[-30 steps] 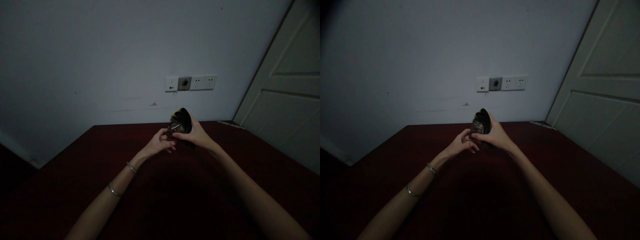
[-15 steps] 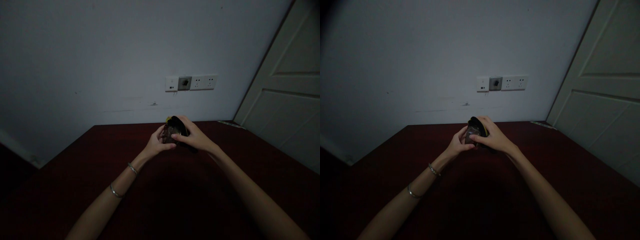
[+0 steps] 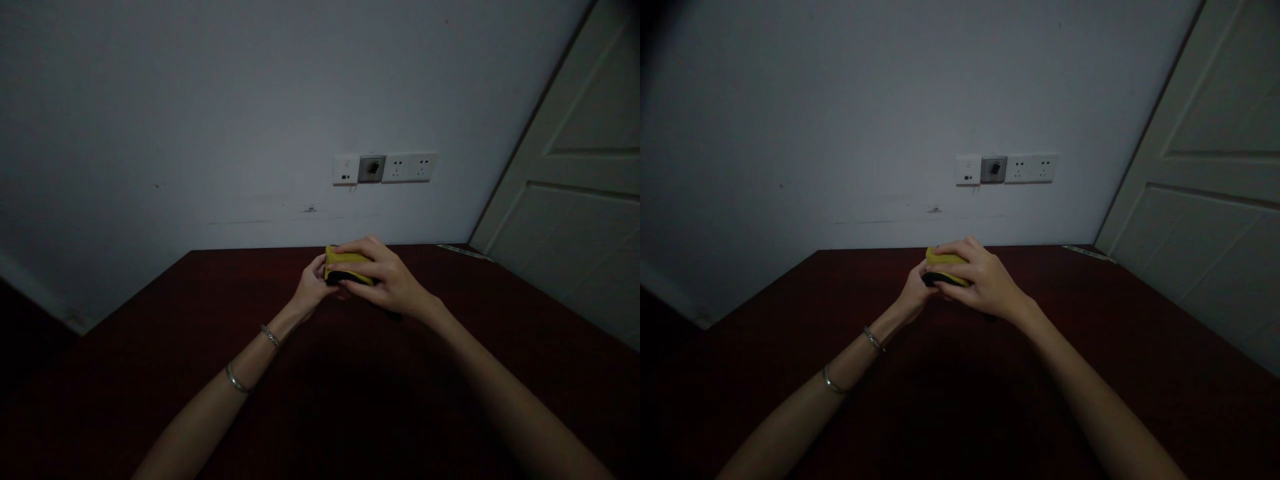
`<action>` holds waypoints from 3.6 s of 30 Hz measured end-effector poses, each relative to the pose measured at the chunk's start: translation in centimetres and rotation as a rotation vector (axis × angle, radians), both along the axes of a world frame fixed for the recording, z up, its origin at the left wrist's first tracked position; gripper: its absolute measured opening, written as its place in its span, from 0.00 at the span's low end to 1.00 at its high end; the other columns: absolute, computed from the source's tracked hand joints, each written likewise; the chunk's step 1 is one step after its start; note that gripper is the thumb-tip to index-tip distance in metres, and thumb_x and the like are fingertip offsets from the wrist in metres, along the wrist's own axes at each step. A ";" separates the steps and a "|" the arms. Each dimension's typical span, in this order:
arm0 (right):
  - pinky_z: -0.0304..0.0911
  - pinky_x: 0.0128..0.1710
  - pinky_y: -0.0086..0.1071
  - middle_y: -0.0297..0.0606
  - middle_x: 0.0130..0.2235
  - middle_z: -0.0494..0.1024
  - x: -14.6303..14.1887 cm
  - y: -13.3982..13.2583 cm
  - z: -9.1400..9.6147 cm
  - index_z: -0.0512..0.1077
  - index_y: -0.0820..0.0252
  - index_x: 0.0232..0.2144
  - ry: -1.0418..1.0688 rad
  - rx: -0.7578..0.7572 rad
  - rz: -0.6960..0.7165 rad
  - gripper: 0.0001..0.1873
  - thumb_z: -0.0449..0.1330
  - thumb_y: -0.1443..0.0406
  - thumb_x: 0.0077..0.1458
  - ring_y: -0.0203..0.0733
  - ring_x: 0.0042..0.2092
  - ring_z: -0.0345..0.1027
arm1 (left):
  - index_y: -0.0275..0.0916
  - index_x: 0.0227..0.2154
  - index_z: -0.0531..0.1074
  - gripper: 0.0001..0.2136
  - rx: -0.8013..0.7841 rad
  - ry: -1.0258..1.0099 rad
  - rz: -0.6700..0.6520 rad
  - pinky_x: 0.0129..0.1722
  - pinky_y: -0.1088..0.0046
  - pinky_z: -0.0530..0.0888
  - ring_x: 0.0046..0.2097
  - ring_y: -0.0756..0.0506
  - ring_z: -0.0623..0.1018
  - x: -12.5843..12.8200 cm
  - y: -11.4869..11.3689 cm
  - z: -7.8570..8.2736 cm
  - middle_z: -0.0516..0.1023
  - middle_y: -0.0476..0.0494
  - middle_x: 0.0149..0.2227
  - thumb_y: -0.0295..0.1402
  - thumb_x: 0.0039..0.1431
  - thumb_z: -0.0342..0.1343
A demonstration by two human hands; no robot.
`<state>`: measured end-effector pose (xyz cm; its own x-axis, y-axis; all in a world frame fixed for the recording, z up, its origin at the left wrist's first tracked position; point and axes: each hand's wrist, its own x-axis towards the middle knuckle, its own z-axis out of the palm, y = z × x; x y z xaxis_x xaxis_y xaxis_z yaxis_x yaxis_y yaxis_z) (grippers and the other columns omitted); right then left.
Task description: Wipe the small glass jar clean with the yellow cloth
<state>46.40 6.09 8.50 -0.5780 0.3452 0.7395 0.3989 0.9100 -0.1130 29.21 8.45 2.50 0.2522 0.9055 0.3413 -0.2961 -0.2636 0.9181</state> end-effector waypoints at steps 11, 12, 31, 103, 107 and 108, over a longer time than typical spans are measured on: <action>0.66 0.44 0.41 0.38 0.39 0.79 0.5 1.6 -0.2 0.78 0.54 0.37 0.377 -0.280 -0.031 0.12 0.56 0.59 0.58 0.43 0.41 0.72 | 0.37 0.48 0.64 0.36 0.089 0.030 -0.139 0.43 0.65 0.76 0.47 0.41 0.74 0.2 -0.7 0.7 0.72 0.39 0.46 0.29 0.32 0.72; 0.66 0.44 0.41 0.38 0.39 0.79 0.6 1.7 -0.2 0.78 0.54 0.37 0.381 -0.300 -0.025 0.12 0.56 0.59 0.58 0.44 0.42 0.72 | 0.37 0.48 0.64 0.36 0.082 0.027 -0.135 0.42 0.65 0.76 0.47 0.41 0.74 0.3 -0.8 0.7 0.72 0.39 0.47 0.29 0.32 0.72; 0.64 0.49 0.46 0.39 0.48 0.75 -0.9 -0.3 0.0 0.77 0.48 0.43 0.381 -0.083 0.054 0.15 0.64 0.64 0.50 0.46 0.49 0.68 | 0.35 0.49 0.64 0.30 -0.044 -0.093 -0.159 0.26 0.72 0.78 0.28 0.50 0.76 0.0 -1.6 1.4 0.74 0.44 0.36 0.33 0.40 0.67; 0.67 0.47 0.44 0.36 0.42 0.80 0.1 -0.6 0.9 0.79 0.48 0.37 0.523 -0.170 -0.009 0.09 0.63 0.62 0.52 0.46 0.45 0.73 | 0.38 0.46 0.64 0.33 0.018 -0.079 -0.117 0.24 0.73 0.77 0.30 0.47 0.78 0.8 -2.5 2.0 0.74 0.44 0.37 0.38 0.35 0.71; 0.67 0.44 0.44 0.39 0.45 0.79 0.1 -0.7 0.8 0.78 0.48 0.41 0.346 0.020 0.054 0.13 0.64 0.63 0.50 0.47 0.44 0.72 | 0.35 0.44 0.62 0.32 -0.042 -0.078 -0.093 0.21 0.74 0.76 0.21 0.49 0.76 0.9 -2.4 2.1 0.75 0.48 0.29 0.44 0.38 0.69; 0.67 0.44 0.44 0.40 0.45 0.78 0.2 -0.7 0.7 0.77 0.48 0.42 0.321 0.044 0.064 0.14 0.64 0.64 0.51 0.47 0.44 0.72 | 0.35 0.43 0.62 0.32 -0.059 -0.078 -0.089 0.21 0.74 0.76 0.21 0.49 0.76 0.9 -2.3 2.1 0.75 0.47 0.29 0.45 0.38 0.68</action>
